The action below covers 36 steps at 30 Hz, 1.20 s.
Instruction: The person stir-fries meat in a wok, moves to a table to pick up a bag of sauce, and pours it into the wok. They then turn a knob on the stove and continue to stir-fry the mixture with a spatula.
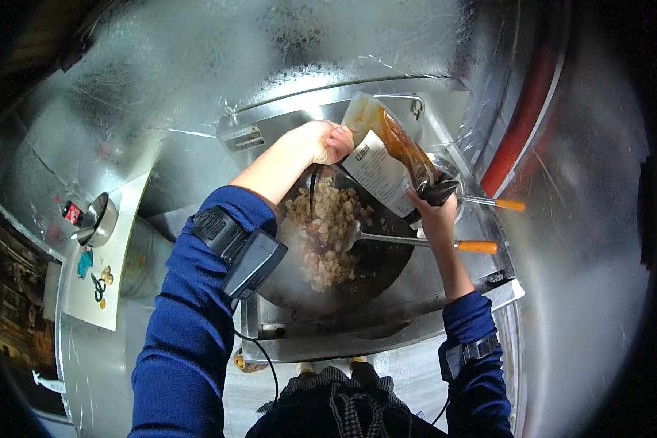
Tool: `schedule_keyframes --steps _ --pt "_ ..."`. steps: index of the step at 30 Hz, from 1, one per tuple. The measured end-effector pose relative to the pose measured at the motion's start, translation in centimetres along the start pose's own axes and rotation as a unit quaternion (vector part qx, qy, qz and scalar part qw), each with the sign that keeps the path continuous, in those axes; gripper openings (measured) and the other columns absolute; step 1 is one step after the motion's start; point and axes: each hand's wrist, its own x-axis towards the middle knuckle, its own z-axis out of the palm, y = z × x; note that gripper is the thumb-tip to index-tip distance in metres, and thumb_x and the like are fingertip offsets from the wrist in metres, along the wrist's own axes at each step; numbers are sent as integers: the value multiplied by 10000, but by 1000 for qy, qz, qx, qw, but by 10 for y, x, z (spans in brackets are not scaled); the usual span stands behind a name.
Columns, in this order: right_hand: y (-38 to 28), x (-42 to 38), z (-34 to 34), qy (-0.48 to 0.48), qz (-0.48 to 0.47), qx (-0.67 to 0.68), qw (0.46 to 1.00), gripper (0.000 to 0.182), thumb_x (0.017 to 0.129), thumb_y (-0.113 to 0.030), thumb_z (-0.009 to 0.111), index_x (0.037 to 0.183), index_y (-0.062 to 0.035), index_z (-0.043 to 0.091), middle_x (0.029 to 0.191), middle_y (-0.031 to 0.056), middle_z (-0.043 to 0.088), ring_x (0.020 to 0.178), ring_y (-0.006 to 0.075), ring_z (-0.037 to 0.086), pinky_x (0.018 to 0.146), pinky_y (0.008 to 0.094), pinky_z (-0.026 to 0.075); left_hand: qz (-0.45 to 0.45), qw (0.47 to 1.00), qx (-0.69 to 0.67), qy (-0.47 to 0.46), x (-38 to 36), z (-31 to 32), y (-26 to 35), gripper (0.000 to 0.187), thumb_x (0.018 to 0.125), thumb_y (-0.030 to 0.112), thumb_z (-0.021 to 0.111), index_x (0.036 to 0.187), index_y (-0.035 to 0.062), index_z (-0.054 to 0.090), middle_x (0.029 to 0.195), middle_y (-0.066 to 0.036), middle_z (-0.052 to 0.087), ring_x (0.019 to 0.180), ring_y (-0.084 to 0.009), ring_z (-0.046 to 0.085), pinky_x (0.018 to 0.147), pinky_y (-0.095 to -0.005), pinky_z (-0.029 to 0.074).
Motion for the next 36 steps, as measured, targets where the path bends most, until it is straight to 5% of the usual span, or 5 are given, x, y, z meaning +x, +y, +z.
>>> schedule_keyframes --steps 15,18,24,36 --pt "-17 -16 -6 64 -43 -118 990 387 626 -130 671 945 -6 490 842 106 559 776 214 540 690 292 413 4 994 109 -27 15 3 1 246 852 90 279 619 70 354 515 55 312 374 -12 312 286 -118 215" --pt "-22 -28 -12 53 -24 -123 991 384 638 -118 669 948 7 482 889 84 547 808 165 512 728 272 396 7 996 88 19 11 3 -11 223 849 93 312 635 63 367 520 57 307 387 -6 314 289 -117 211" --pt "-30 -51 -16 24 -34 -95 995 360 649 -109 646 952 -4 481 852 109 563 790 193 541 690 290 419 23 992 111 49 -18 10 -38 172 842 85 336 679 49 382 528 57 304 396 0 320 285 -107 219" --pt "-52 -76 -7 11 -35 -57 998 338 673 -55 635 950 8 453 892 74 521 831 148 504 730 265 394 -16 997 75 10 -46 2 -49 251 834 98 293 588 68 338 470 43 322 348 -24 303 261 -125 237"
